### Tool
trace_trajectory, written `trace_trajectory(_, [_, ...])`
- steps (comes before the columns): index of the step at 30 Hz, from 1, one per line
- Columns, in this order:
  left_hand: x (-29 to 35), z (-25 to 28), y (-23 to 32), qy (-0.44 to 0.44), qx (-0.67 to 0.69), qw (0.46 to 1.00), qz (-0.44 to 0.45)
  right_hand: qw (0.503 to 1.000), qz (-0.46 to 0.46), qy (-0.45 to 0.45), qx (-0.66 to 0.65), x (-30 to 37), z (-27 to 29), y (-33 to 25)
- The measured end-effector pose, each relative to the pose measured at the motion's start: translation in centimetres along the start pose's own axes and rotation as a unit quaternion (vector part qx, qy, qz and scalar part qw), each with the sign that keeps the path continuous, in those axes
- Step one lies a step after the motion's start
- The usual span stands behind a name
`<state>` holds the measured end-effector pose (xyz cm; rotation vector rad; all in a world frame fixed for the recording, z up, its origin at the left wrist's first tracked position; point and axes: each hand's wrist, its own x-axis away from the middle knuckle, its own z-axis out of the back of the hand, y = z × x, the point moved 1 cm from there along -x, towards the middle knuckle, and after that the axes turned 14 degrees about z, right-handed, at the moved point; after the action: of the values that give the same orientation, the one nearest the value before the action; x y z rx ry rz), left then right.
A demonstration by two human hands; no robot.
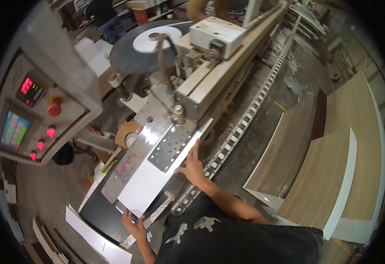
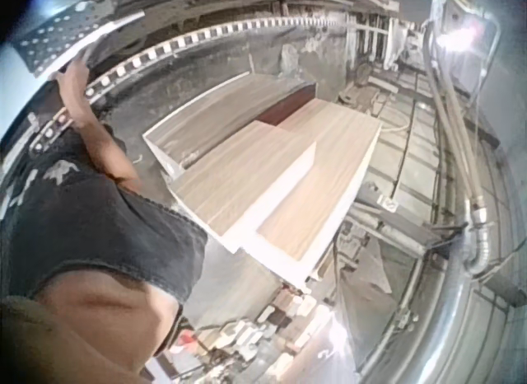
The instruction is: The person repeatedly picks up white rectangular panels and feeds them one at a time into a processing machine. The person stacks the processed panels on a nearby surface. Another worker is visible in the background handling rolls of material.
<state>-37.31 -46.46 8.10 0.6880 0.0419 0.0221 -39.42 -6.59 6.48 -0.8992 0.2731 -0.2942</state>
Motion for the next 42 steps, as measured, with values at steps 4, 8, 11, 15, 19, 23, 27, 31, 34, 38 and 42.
trace_trajectory(4, [-1.3, -2.9, 4.1, 0.024, -0.111, 0.993, -0.033, 0.999, 0.002, 0.003, 0.048, -2.4, 4.2, 2.0])
trace_trajectory(8, [-2.9, -6.8, 4.9, 0.039, -0.108, 0.988, -0.101, 0.991, -0.128, 0.023, -0.022, -3.1, 5.0, 4.4])
trace_trajectory(11, [-3.4, -9.4, 6.7, 0.060, -0.094, 0.985, -0.131, 0.953, -0.120, -0.045, -0.276, 1.3, 1.2, 1.5])
trace_trajectory(15, [-3.6, -12.2, 9.6, -0.006, -0.098, 0.991, -0.090, 0.827, -0.166, -0.187, -0.504, 6.6, -0.8, -6.6])
trace_trajectory(19, [-4.4, -8.2, 13.8, -0.142, -0.091, 0.976, -0.139, 0.742, -0.126, 0.018, -0.659, 4.5, -1.7, -5.8])
trace_trajectory(23, [-1.5, -3.0, 11.3, -0.193, 0.133, 0.971, -0.049, 0.738, -0.118, 0.064, -0.662, 1.1, -3.2, -9.0])
trace_trajectory(27, [3.6, -3.5, 16.8, -0.313, 0.203, 0.914, -0.159, 0.761, -0.131, 0.161, -0.615, 2.1, 2.6, -1.2])
trace_trajectory(31, [7.8, -2.0, 17.2, -0.419, 0.197, 0.849, -0.253, 0.801, -0.138, 0.155, -0.562, 10.2, 6.9, -1.8])
trace_trajectory(34, [10.1, -2.0, 16.1, -0.499, 0.229, 0.818, -0.172, 0.822, -0.097, 0.174, -0.534, 19.3, 9.2, -5.5])
trace_trajectory(38, [14.4, -1.3, 18.9, -0.560, 0.246, 0.772, -0.171, 0.836, -0.139, 0.348, -0.401, 33.9, 11.8, -4.1])
trace_trajectory(42, [19.1, -1.5, 24.9, -0.586, 0.222, 0.730, -0.271, 0.768, -0.141, 0.550, -0.296, 45.8, 16.8, -4.3])
